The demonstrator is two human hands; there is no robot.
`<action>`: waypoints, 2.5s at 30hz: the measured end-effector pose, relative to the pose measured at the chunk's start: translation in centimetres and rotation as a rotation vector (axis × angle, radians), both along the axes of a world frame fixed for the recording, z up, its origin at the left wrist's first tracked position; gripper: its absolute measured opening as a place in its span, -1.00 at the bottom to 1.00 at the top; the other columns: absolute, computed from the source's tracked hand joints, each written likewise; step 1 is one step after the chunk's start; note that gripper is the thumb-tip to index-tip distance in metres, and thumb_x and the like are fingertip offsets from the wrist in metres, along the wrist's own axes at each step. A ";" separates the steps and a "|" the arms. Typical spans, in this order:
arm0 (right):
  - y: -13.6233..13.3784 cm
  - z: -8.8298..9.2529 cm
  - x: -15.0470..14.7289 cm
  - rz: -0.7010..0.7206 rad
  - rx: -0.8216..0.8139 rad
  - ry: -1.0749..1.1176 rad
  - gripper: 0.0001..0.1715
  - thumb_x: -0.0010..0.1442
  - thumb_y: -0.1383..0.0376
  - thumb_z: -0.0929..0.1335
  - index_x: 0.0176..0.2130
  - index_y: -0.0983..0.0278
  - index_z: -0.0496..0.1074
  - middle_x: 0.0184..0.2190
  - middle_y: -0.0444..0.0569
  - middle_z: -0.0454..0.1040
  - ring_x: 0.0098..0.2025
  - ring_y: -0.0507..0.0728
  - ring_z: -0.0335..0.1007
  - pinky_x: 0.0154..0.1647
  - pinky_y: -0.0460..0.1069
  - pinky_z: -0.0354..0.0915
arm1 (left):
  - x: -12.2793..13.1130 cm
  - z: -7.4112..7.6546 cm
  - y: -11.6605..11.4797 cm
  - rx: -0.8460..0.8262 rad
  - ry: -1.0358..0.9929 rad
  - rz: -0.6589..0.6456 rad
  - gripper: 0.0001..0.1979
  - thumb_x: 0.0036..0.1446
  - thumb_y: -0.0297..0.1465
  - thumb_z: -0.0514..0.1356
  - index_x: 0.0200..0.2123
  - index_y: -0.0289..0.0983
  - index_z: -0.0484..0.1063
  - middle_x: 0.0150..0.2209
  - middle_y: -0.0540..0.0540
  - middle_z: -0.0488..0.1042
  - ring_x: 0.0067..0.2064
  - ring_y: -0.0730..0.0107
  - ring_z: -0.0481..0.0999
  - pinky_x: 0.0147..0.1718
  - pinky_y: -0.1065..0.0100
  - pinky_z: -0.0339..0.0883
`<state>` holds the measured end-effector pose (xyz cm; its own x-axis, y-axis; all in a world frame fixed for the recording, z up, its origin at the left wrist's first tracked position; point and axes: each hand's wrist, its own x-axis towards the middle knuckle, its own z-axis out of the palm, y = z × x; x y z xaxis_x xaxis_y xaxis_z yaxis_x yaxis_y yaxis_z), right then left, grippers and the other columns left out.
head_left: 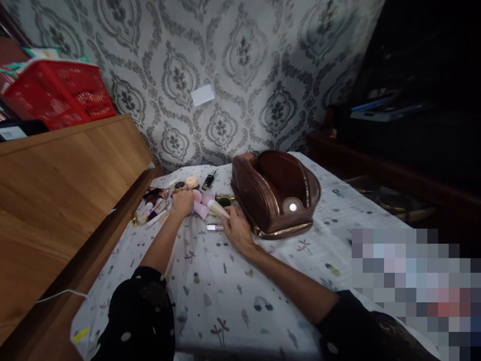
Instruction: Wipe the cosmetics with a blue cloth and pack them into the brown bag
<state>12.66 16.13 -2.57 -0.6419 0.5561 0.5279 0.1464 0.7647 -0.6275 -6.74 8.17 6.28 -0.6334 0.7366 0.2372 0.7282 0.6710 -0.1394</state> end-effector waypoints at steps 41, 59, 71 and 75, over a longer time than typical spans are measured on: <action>-1.1 2.1 0.7 0.142 0.360 -0.280 -0.82 0.28 0.25 0.39 -0.11 0.19 0.53 0.06 0.09 0.45 0.10 0.30 0.27 0.06 0.18 0.19 | 4.8 -4.1 -6.5 0.473 -0.040 -0.226 -0.69 0.21 -0.26 0.21 -0.03 -0.24 0.32 -0.03 -0.19 0.39 0.05 0.07 0.40 -0.01 0.15 0.35; -1.2 1.9 1.2 0.366 0.465 -0.117 -0.61 0.27 0.21 0.37 0.04 0.32 0.41 0.08 0.15 0.40 0.20 0.28 0.14 0.22 0.21 0.13 | 6.1 -4.8 -10.0 0.446 -0.435 -0.411 -0.75 0.15 -0.17 0.20 -0.20 -0.21 0.39 0.10 -0.18 0.47 0.10 0.12 0.47 0.08 0.12 0.37; -1.1 1.8 0.8 0.485 0.411 -0.144 -0.57 0.24 0.26 0.41 0.08 0.32 0.38 0.10 0.18 0.43 0.23 0.30 0.20 0.23 0.24 0.12 | 5.2 -1.8 -12.8 0.212 -0.621 -0.455 -0.51 0.01 -0.44 0.17 0.07 -0.24 0.43 0.24 -0.23 0.39 0.26 0.08 0.36 0.26 0.06 0.19; -1.1 1.8 0.8 0.498 0.413 -0.135 -0.57 0.22 0.27 0.42 0.07 0.32 0.39 0.07 0.18 0.44 0.21 0.29 0.21 0.22 0.24 0.15 | 5.1 1.0 -13.7 0.065 -0.677 -0.473 -0.46 -0.03 -0.50 0.11 0.08 -0.23 0.47 0.18 -0.15 0.47 0.17 0.14 0.45 0.19 0.16 0.27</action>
